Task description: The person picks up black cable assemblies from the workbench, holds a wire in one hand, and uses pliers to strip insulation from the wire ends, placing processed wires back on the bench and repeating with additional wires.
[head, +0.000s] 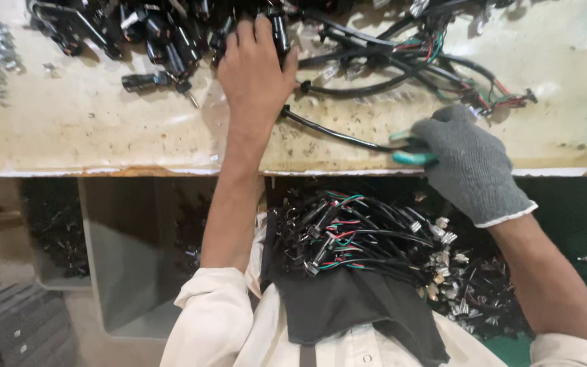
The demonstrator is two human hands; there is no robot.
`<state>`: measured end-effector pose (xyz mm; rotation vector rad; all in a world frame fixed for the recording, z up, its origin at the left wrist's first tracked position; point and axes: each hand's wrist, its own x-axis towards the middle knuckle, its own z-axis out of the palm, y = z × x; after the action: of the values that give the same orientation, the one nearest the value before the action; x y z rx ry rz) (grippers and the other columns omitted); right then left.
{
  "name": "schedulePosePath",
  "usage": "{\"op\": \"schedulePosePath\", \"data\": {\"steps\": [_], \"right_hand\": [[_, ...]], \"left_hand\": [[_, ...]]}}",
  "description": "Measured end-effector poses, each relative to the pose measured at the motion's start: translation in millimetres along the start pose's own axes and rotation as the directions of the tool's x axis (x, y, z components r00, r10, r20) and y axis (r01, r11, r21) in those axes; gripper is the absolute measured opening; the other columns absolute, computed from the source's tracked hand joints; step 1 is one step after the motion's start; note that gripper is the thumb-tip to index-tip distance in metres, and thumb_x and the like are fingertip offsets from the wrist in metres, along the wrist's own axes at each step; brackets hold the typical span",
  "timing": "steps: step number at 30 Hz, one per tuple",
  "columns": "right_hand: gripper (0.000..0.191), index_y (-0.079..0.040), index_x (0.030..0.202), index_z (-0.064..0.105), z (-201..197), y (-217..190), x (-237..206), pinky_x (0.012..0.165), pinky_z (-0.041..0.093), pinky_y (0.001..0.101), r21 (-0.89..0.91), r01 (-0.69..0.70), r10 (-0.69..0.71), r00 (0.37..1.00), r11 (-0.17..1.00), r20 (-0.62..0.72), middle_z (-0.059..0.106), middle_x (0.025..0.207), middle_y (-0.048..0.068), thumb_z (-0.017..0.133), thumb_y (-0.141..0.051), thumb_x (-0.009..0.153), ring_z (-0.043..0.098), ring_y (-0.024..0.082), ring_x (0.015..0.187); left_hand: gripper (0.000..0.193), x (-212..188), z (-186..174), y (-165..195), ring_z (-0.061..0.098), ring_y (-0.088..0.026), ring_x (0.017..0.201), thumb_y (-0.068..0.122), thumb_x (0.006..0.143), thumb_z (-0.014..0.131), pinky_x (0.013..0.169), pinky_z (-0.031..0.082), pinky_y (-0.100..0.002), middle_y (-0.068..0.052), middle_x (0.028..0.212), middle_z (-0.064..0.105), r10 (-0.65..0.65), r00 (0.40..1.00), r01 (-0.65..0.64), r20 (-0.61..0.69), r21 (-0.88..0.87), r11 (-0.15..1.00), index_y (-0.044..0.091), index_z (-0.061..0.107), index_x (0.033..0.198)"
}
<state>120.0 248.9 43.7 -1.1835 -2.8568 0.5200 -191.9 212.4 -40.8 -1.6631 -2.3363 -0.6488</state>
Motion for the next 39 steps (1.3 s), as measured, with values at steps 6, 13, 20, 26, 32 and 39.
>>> {"op": "schedulePosePath", "data": {"steps": [6, 13, 20, 26, 32, 39], "right_hand": [[0.028, -0.011, 0.109, 0.065, 23.0, 3.5, -29.9, 0.070, 0.051, 0.0489, -0.060, 0.062, -0.073, 0.975, 0.996, -0.210, 0.063, 0.095, 0.011, 0.075, -0.007, 0.083, 0.065, 0.036, 0.086], [0.044, -0.008, 0.121, 0.062, 31.6, 17.2, -18.2, 0.064, 0.053, 0.0491, 0.036, -0.045, 0.046, 0.998, 0.998, -0.043, 0.069, 0.095, 0.014, 0.077, -0.014, 0.081, 0.069, 0.038, 0.079], [0.036, -0.009, 0.121, 0.064, 39.9, 29.7, -15.7, 0.071, 0.055, 0.0440, 0.089, 0.002, 0.018, 0.975, 0.996, -0.221, 0.071, 0.101, 0.013, 0.078, -0.017, 0.088, 0.071, 0.034, 0.085], [0.035, -0.009, 0.119, 0.065, 57.5, 26.3, -22.7, 0.071, 0.054, 0.0432, 0.067, -0.047, 0.066, 0.947, 0.997, -0.313, 0.071, 0.101, 0.011, 0.083, -0.019, 0.091, 0.072, 0.031, 0.085], [0.035, -0.006, 0.119, 0.064, 59.3, 25.8, -22.8, 0.071, 0.054, 0.0424, 0.063, -0.031, 0.054, 0.915, 0.998, -0.399, 0.071, 0.100, 0.012, 0.084, -0.018, 0.093, 0.071, 0.032, 0.086], [0.028, -0.006, 0.120, 0.066, 64.1, 27.4, -23.3, 0.072, 0.054, 0.0418, 0.041, -0.030, 0.045, 0.894, 0.999, -0.446, 0.072, 0.101, 0.013, 0.081, -0.011, 0.096, 0.072, 0.032, 0.086]], "left_hand": [[0.023, -28.4, -2.9, -29.2, 0.061, -0.028, 0.123, 0.021, 0.100, 0.073, 0.101, 0.056, -0.042, -0.013, 0.131, 0.064, 0.036, 0.959, -0.080, -0.283, -0.144, 0.986, 0.006, 0.070, 0.117], [0.027, -31.9, -42.0, -4.6, 0.060, -0.030, 0.130, 0.019, 0.107, 0.070, 0.111, 0.051, -0.043, -0.012, 0.134, 0.066, -0.010, 1.000, 0.003, -0.015, -0.389, 0.921, 0.004, 0.070, 0.129], [0.037, -19.2, -89.5, 5.9, 0.038, -0.035, 0.145, 0.012, 0.085, 0.074, 0.119, 0.028, -0.055, -0.019, 0.145, 0.058, 0.359, 0.916, -0.328, 0.178, -0.178, 0.928, 0.006, 0.070, 0.121], [0.014, -33.1, -68.9, -5.5, 0.044, -0.030, 0.150, 0.008, 0.095, 0.070, 0.132, 0.026, -0.053, -0.008, 0.139, 0.065, 0.088, 0.996, -0.046, 0.028, -0.674, 0.737, 0.008, 0.060, 0.105], [0.052, -40.6, -47.4, 18.1, 0.056, -0.033, 0.125, 0.023, 0.092, 0.078, 0.124, 0.017, -0.060, -0.016, 0.125, 0.064, 0.298, 0.945, -0.269, 0.136, -0.200, 0.942, -0.003, 0.061, 0.134], [0.038, -40.5, -68.4, 9.7, 0.065, -0.027, 0.120, 0.017, 0.093, 0.079, 0.118, 0.040, -0.049, -0.011, 0.122, 0.067, 0.223, 0.974, -0.136, 0.041, -0.681, 0.719, 0.007, 0.056, 0.121]]}}
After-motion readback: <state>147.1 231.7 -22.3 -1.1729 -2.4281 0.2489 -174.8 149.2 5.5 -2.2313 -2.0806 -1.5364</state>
